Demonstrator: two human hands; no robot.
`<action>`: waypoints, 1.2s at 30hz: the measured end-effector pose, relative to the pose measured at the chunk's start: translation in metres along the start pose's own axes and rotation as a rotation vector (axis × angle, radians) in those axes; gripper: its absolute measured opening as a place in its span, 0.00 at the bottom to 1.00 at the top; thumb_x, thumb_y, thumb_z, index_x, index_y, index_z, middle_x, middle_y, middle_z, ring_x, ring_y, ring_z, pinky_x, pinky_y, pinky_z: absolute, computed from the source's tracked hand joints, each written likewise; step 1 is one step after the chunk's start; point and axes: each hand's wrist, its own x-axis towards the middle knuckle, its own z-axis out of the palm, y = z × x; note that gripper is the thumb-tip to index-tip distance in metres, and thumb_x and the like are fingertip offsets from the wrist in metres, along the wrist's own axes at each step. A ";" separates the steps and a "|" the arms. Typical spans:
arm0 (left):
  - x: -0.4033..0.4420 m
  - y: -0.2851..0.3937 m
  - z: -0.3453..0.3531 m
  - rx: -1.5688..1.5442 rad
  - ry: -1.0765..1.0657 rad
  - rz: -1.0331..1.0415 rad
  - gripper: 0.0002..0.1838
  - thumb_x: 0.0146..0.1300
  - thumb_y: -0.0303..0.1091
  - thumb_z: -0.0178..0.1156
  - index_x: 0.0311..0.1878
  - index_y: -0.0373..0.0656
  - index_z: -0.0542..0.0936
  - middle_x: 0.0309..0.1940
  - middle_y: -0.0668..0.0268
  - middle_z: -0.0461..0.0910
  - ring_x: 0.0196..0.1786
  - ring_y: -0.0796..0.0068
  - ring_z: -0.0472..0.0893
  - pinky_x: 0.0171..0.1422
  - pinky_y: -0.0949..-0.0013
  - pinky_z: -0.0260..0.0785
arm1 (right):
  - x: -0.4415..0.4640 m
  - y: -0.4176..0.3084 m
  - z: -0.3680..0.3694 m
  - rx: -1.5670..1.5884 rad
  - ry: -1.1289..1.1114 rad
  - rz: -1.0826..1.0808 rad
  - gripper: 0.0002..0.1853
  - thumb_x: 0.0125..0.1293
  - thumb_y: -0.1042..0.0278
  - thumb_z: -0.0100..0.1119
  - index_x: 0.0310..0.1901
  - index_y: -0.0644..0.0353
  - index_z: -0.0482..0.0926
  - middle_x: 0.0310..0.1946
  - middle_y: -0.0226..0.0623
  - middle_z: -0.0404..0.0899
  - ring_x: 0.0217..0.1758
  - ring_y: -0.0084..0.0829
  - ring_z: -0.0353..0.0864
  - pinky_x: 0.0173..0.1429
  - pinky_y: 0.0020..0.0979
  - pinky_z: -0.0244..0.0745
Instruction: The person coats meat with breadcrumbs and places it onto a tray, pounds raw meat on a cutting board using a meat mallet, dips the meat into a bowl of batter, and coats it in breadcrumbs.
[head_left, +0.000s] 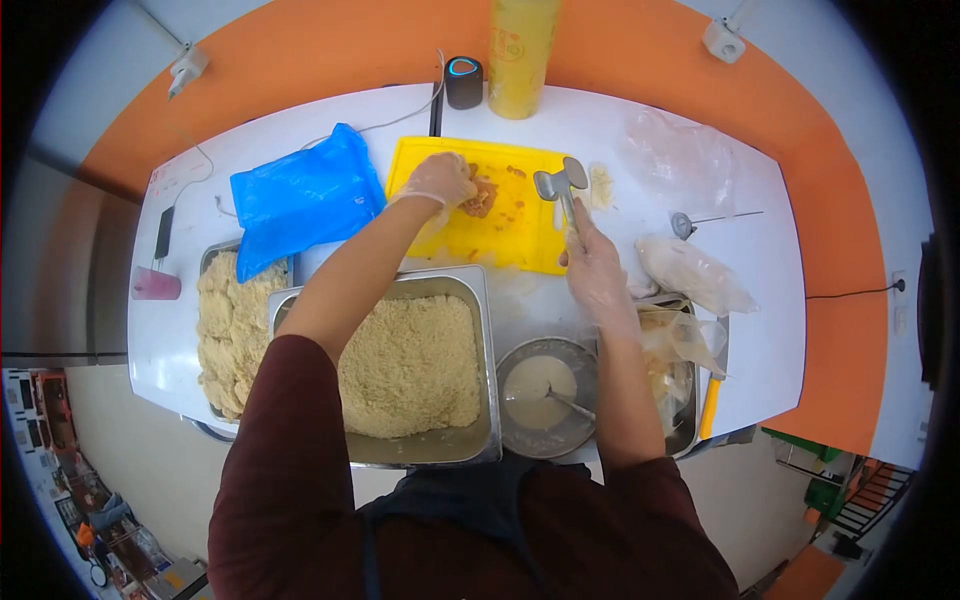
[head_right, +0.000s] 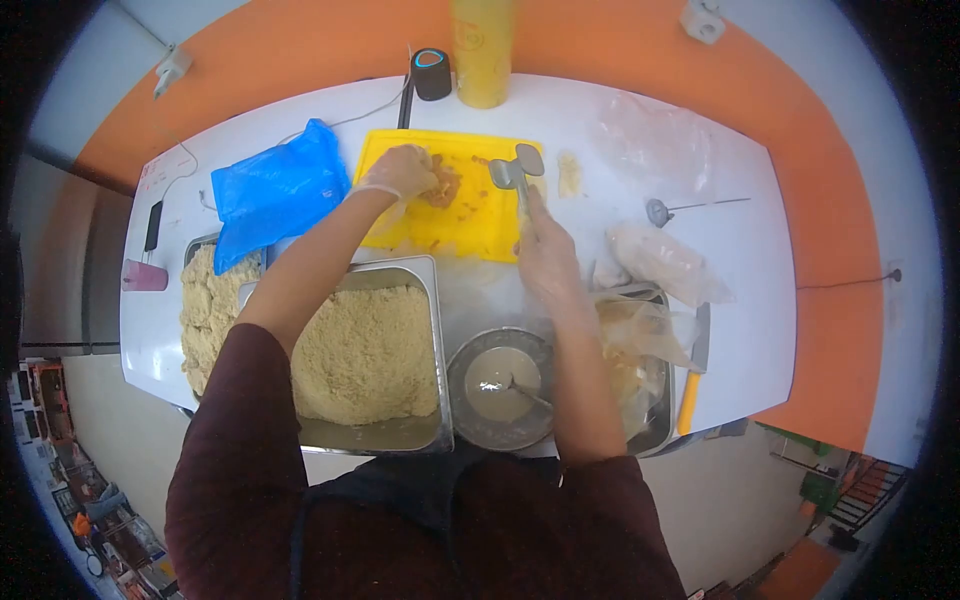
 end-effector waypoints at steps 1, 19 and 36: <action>0.003 -0.004 0.000 0.001 -0.002 -0.003 0.20 0.62 0.51 0.62 0.48 0.49 0.90 0.51 0.54 0.88 0.53 0.53 0.86 0.59 0.59 0.77 | 0.003 0.001 0.002 -0.012 -0.016 0.015 0.30 0.79 0.67 0.46 0.80 0.54 0.61 0.33 0.43 0.80 0.35 0.32 0.79 0.45 0.34 0.76; 0.010 -0.046 0.000 -0.302 0.149 -0.031 0.17 0.55 0.39 0.75 0.45 0.42 0.91 0.48 0.54 0.89 0.53 0.60 0.87 0.60 0.63 0.77 | 0.039 0.020 0.052 -0.459 0.162 -0.278 0.24 0.72 0.71 0.51 0.68 0.57 0.76 0.51 0.57 0.81 0.53 0.58 0.83 0.58 0.50 0.78; 0.010 -0.061 0.004 -0.149 -0.003 -0.027 0.20 0.50 0.39 0.77 0.49 0.51 0.91 0.48 0.56 0.89 0.54 0.56 0.87 0.62 0.59 0.78 | 0.048 0.050 0.095 -0.752 -0.125 -0.363 0.33 0.70 0.77 0.46 0.78 0.55 0.62 0.45 0.55 0.82 0.45 0.54 0.85 0.48 0.52 0.81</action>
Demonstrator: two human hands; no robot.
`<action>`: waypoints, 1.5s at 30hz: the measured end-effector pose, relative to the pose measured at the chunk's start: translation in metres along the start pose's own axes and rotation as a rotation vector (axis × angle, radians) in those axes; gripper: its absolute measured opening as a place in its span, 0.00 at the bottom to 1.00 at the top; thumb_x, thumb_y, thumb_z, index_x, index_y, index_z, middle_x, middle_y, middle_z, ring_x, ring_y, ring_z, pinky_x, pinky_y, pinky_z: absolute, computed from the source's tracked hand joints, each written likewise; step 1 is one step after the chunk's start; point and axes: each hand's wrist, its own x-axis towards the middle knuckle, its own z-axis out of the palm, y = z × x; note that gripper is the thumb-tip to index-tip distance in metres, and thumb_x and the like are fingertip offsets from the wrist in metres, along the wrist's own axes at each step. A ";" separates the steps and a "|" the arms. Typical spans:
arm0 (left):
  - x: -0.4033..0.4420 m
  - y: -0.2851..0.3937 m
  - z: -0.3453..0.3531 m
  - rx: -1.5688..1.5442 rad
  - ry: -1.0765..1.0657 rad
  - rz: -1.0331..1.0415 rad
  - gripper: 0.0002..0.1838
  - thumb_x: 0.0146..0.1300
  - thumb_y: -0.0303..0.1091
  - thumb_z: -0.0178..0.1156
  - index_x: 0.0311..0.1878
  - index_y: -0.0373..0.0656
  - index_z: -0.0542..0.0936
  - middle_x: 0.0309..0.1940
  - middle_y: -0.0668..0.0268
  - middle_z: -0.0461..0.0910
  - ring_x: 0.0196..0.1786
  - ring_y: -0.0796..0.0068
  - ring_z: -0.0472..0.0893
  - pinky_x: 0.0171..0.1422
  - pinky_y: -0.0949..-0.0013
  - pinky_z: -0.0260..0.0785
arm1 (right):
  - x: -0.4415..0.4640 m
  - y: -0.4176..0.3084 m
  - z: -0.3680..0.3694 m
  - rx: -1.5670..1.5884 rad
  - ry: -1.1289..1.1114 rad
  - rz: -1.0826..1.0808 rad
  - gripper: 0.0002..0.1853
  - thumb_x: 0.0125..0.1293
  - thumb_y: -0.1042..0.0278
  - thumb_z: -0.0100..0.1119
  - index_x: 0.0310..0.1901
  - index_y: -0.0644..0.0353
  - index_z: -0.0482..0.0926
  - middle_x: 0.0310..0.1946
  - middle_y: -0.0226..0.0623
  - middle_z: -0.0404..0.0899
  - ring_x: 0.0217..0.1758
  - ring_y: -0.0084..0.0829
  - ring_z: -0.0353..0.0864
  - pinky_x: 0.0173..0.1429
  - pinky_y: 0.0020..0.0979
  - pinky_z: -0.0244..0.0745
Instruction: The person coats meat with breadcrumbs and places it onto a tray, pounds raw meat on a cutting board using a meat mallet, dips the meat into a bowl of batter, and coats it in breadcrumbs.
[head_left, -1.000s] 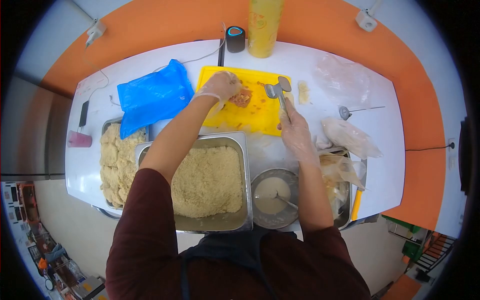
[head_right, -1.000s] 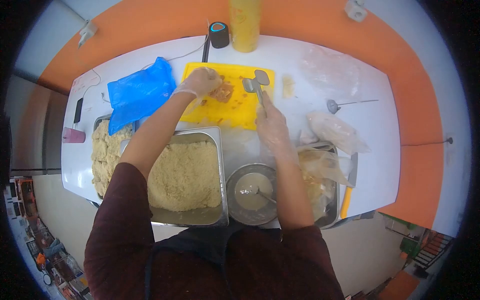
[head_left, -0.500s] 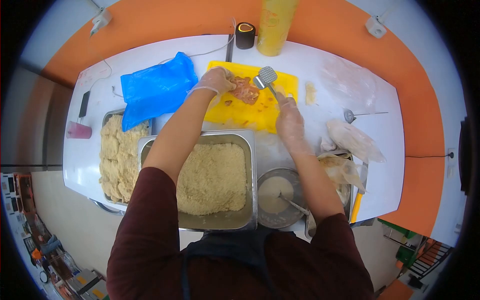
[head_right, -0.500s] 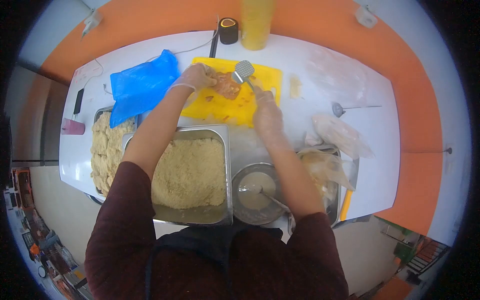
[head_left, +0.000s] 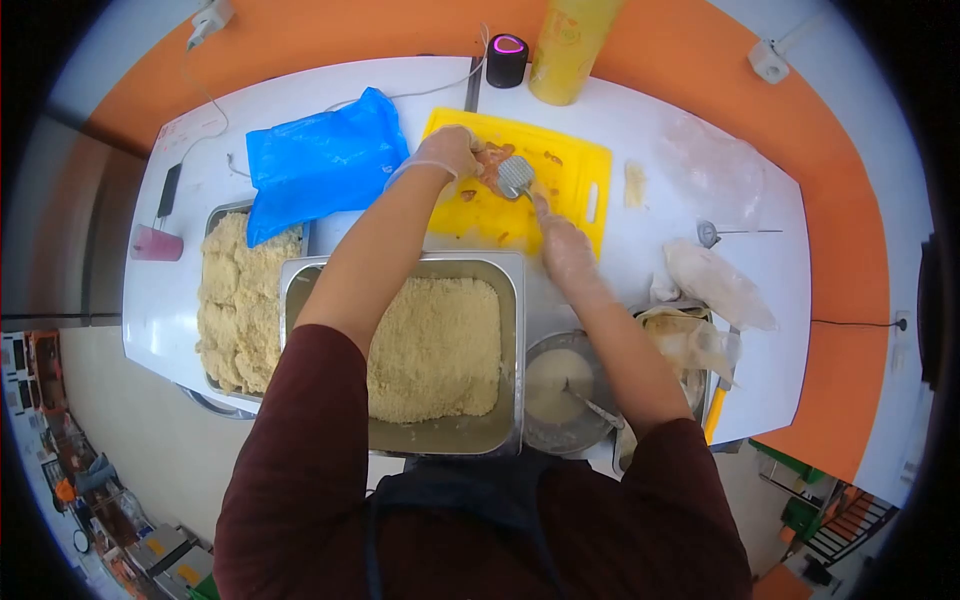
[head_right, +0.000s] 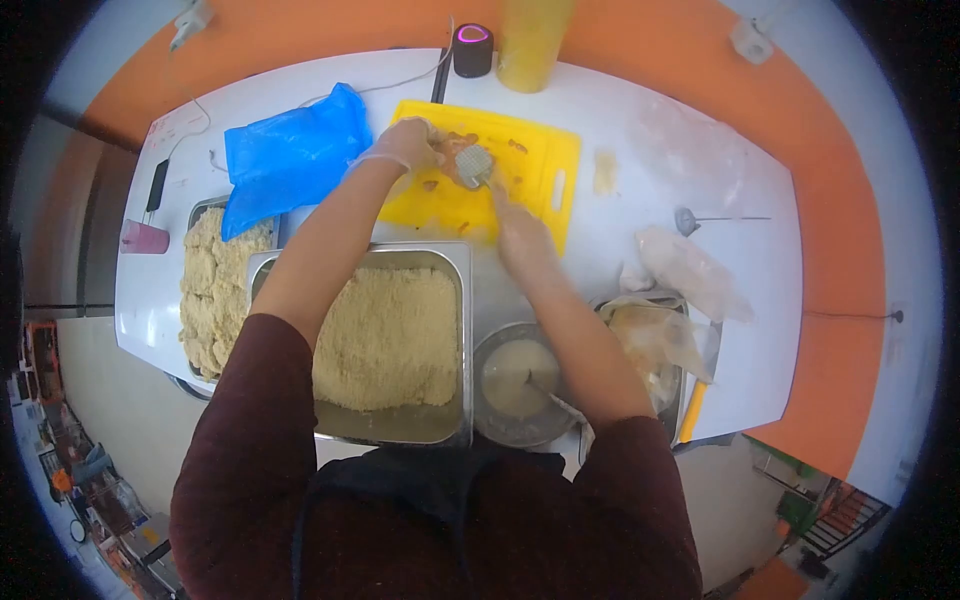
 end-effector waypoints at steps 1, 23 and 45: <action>-0.001 0.002 -0.002 0.000 0.004 0.002 0.20 0.50 0.39 0.77 0.49 0.51 0.91 0.48 0.56 0.89 0.54 0.56 0.87 0.62 0.59 0.78 | 0.011 -0.001 -0.009 -0.018 -0.028 -0.023 0.35 0.69 0.77 0.48 0.79 0.54 0.61 0.42 0.54 0.82 0.43 0.54 0.85 0.48 0.52 0.81; 0.003 0.000 0.005 0.066 0.016 0.039 0.20 0.51 0.40 0.75 0.49 0.50 0.91 0.47 0.54 0.89 0.53 0.54 0.87 0.61 0.58 0.78 | 0.009 0.025 0.014 0.099 0.069 -0.061 0.34 0.72 0.75 0.46 0.80 0.48 0.60 0.39 0.57 0.83 0.42 0.58 0.85 0.48 0.54 0.81; 0.008 0.058 0.044 0.298 -0.078 0.558 0.11 0.56 0.42 0.71 0.39 0.47 0.88 0.44 0.55 0.87 0.51 0.54 0.86 0.58 0.53 0.76 | -0.031 0.032 -0.062 0.525 0.193 0.379 0.31 0.68 0.62 0.66 0.73 0.53 0.73 0.55 0.58 0.84 0.58 0.55 0.85 0.63 0.43 0.79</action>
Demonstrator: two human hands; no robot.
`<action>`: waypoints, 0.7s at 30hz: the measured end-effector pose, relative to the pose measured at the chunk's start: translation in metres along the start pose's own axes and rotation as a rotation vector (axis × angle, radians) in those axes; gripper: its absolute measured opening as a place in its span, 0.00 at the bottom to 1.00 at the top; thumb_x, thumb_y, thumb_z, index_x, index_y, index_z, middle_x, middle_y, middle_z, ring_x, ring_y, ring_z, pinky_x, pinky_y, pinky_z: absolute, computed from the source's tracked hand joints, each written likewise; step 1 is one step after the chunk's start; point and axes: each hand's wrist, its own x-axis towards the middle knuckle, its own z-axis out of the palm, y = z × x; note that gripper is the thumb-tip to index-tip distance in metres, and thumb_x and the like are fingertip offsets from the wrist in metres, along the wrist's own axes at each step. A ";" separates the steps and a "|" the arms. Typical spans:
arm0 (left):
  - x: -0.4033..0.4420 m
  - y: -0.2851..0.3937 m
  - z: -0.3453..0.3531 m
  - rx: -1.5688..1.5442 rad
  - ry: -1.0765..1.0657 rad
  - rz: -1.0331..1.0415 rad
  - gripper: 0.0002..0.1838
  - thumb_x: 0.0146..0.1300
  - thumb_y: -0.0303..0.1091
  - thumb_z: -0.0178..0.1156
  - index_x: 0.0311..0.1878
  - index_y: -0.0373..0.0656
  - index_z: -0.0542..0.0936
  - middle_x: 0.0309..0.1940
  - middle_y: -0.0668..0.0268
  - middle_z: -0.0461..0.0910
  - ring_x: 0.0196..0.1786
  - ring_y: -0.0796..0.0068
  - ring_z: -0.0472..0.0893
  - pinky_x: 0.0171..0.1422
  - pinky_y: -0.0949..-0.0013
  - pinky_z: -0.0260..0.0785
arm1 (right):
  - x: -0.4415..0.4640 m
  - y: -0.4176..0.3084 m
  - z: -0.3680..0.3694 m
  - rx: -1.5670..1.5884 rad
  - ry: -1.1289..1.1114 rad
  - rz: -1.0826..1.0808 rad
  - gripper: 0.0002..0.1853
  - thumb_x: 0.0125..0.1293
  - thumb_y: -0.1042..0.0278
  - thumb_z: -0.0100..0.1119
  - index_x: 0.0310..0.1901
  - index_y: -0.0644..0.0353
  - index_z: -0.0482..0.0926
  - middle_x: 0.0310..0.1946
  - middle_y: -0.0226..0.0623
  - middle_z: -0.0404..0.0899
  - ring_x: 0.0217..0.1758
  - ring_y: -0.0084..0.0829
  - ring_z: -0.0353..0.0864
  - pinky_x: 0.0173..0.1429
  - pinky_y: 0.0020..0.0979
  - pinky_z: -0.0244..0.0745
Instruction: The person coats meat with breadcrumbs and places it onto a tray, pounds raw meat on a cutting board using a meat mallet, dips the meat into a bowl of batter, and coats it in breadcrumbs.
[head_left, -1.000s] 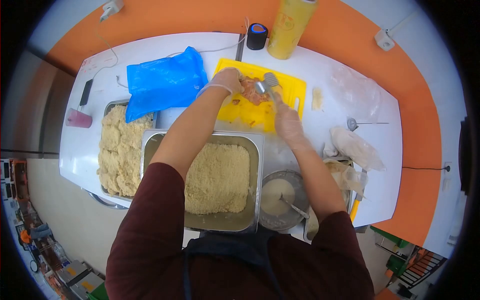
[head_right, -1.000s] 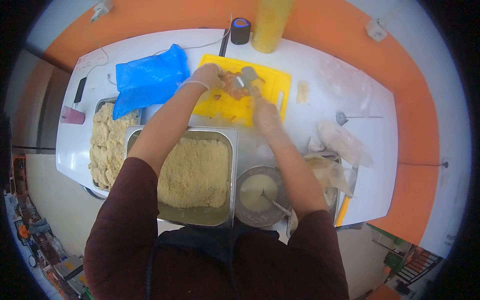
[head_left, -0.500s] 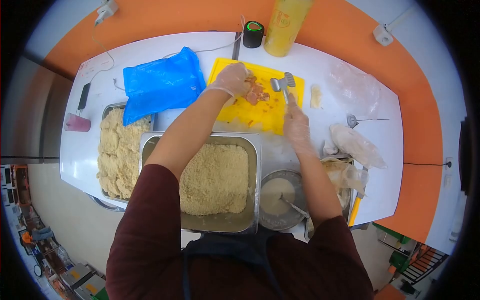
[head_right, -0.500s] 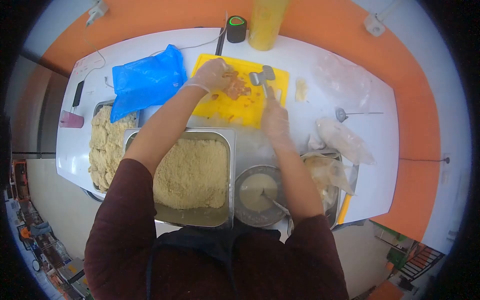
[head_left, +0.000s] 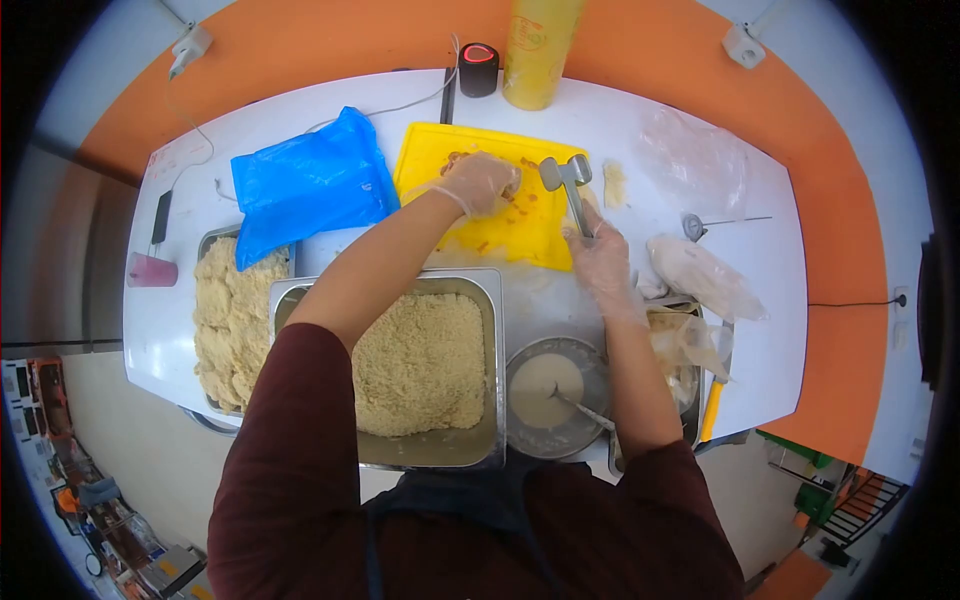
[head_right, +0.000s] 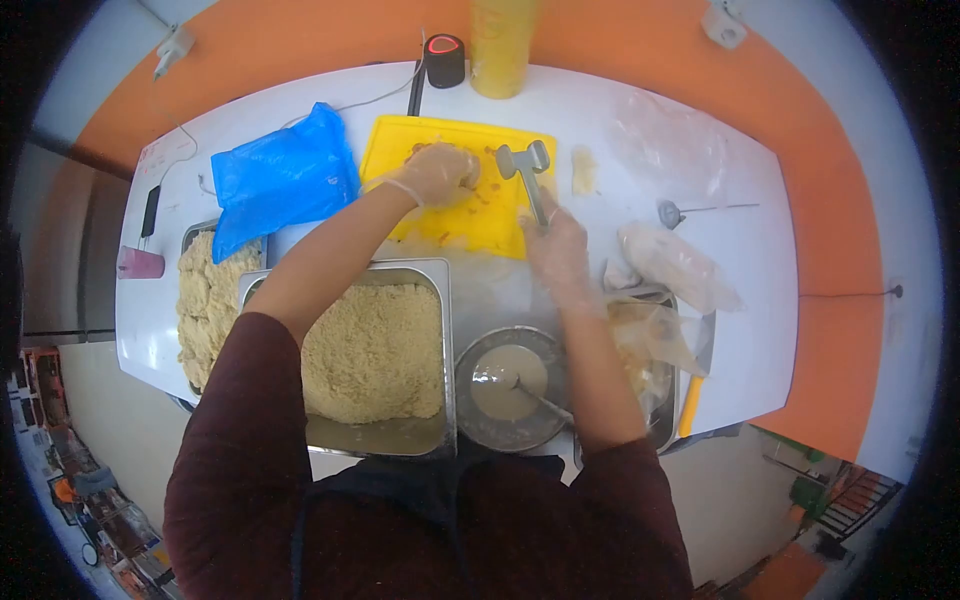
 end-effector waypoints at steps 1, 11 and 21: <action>0.001 -0.003 0.004 0.001 -0.004 0.001 0.11 0.56 0.42 0.71 0.39 0.47 0.88 0.44 0.55 0.87 0.51 0.54 0.86 0.58 0.53 0.76 | 0.002 0.005 0.003 -0.006 0.015 -0.032 0.30 0.69 0.64 0.66 0.72 0.55 0.75 0.58 0.57 0.84 0.57 0.47 0.86 0.61 0.39 0.79; -0.020 -0.014 -0.041 -0.570 -0.153 -0.561 0.18 0.53 0.38 0.71 0.45 0.38 0.88 0.37 0.56 0.88 0.36 0.63 0.87 0.40 0.62 0.80 | 0.016 0.011 0.025 -0.100 -0.072 -0.184 0.22 0.72 0.65 0.60 0.65 0.60 0.79 0.48 0.61 0.84 0.49 0.55 0.86 0.55 0.42 0.79; -0.046 0.004 -0.058 -0.746 -0.258 -0.756 0.09 0.50 0.30 0.74 0.36 0.40 0.88 0.31 0.63 0.86 0.30 0.69 0.84 0.36 0.68 0.76 | 0.029 -0.038 0.048 -0.307 -0.073 -0.306 0.29 0.74 0.71 0.49 0.76 0.57 0.66 0.39 0.60 0.84 0.40 0.57 0.85 0.45 0.56 0.78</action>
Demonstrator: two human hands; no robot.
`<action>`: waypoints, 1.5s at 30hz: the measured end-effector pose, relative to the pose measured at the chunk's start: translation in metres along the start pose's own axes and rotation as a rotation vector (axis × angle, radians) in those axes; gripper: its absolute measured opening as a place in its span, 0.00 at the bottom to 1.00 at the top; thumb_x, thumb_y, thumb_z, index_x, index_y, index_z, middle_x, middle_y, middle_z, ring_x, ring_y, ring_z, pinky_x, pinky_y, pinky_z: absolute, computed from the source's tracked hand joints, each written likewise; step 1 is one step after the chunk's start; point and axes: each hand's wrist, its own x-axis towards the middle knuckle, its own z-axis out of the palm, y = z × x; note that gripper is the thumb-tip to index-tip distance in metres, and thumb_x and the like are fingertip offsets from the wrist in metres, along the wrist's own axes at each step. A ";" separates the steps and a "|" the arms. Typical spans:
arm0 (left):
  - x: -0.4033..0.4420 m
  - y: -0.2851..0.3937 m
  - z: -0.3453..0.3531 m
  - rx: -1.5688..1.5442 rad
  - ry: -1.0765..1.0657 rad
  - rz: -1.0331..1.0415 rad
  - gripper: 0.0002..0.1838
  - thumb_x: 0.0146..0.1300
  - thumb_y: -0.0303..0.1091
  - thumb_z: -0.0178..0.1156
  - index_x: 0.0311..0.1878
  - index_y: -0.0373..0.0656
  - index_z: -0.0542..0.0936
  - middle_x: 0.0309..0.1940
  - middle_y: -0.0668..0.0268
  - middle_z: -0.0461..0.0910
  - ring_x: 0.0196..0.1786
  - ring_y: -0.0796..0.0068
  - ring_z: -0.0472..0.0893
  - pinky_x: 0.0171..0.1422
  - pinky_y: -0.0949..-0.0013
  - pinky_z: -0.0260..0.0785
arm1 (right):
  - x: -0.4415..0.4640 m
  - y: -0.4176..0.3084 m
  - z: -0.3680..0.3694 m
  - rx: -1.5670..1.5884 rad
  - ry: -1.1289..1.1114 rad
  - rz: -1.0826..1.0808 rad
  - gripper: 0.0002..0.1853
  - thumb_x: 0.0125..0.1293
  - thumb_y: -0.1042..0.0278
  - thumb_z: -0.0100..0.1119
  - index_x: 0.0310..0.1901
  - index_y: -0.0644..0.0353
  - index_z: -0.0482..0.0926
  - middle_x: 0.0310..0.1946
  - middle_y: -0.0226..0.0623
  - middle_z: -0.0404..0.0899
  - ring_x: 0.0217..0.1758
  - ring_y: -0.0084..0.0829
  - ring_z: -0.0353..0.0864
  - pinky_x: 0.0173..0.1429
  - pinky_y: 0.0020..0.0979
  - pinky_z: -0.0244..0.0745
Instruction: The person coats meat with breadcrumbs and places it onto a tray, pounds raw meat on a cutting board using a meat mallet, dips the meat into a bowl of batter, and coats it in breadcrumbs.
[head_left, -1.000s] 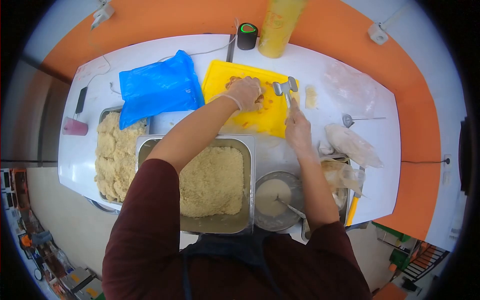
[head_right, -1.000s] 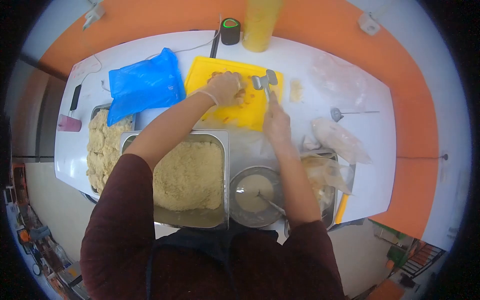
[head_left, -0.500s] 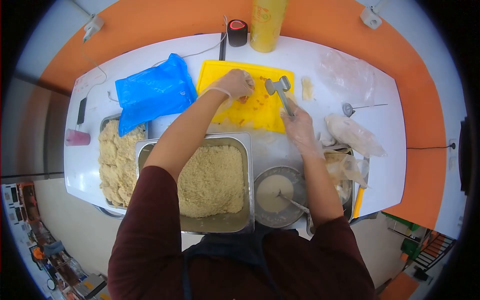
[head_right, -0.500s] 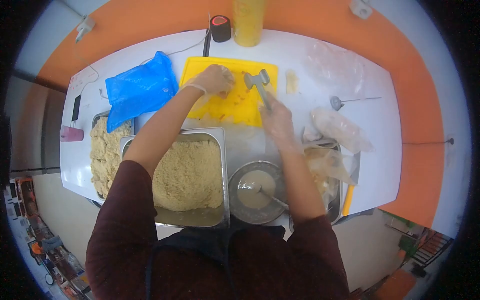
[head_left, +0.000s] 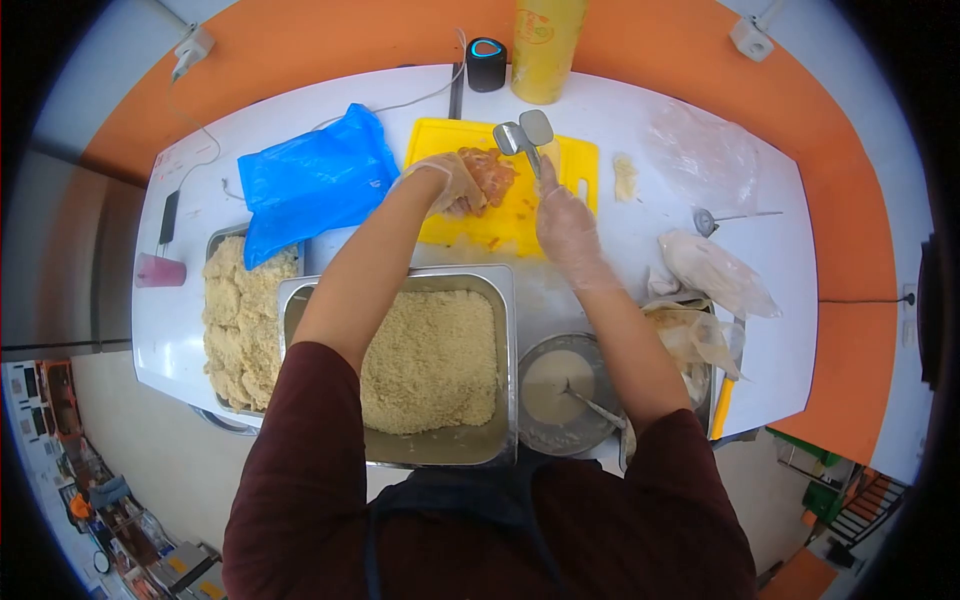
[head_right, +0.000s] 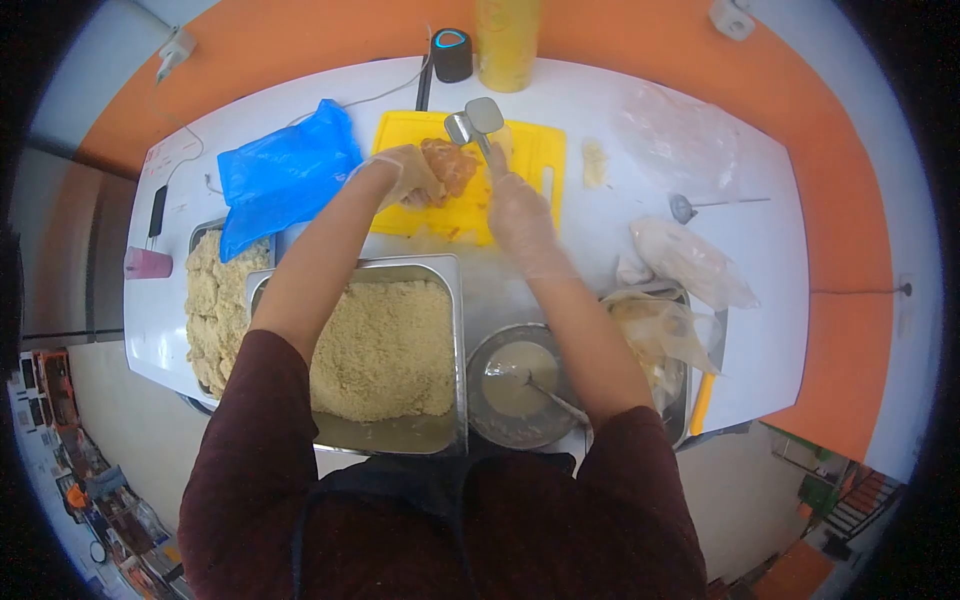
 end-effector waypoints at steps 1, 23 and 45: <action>-0.002 0.000 -0.002 -0.002 0.001 -0.002 0.09 0.50 0.30 0.74 0.36 0.40 0.88 0.31 0.63 0.86 0.30 0.69 0.84 0.36 0.68 0.76 | -0.001 0.005 0.014 -0.035 0.018 -0.089 0.30 0.74 0.72 0.48 0.77 0.58 0.64 0.38 0.59 0.84 0.40 0.57 0.85 0.45 0.56 0.79; 0.032 -0.014 0.006 0.187 -0.134 0.154 0.17 0.51 0.28 0.75 0.46 0.52 0.85 0.32 0.66 0.86 0.32 0.71 0.84 0.34 0.65 0.77 | 0.010 -0.009 0.006 -0.203 -0.250 -0.076 0.33 0.72 0.74 0.45 0.78 0.61 0.57 0.46 0.59 0.85 0.47 0.57 0.87 0.53 0.55 0.81; 0.046 -0.013 -0.011 0.418 0.403 0.419 0.15 0.50 0.40 0.77 0.40 0.46 0.91 0.43 0.55 0.89 0.48 0.55 0.87 0.56 0.62 0.78 | -0.016 0.005 -0.020 -0.011 0.026 0.188 0.21 0.75 0.56 0.56 0.66 0.52 0.81 0.44 0.57 0.85 0.50 0.58 0.85 0.56 0.52 0.79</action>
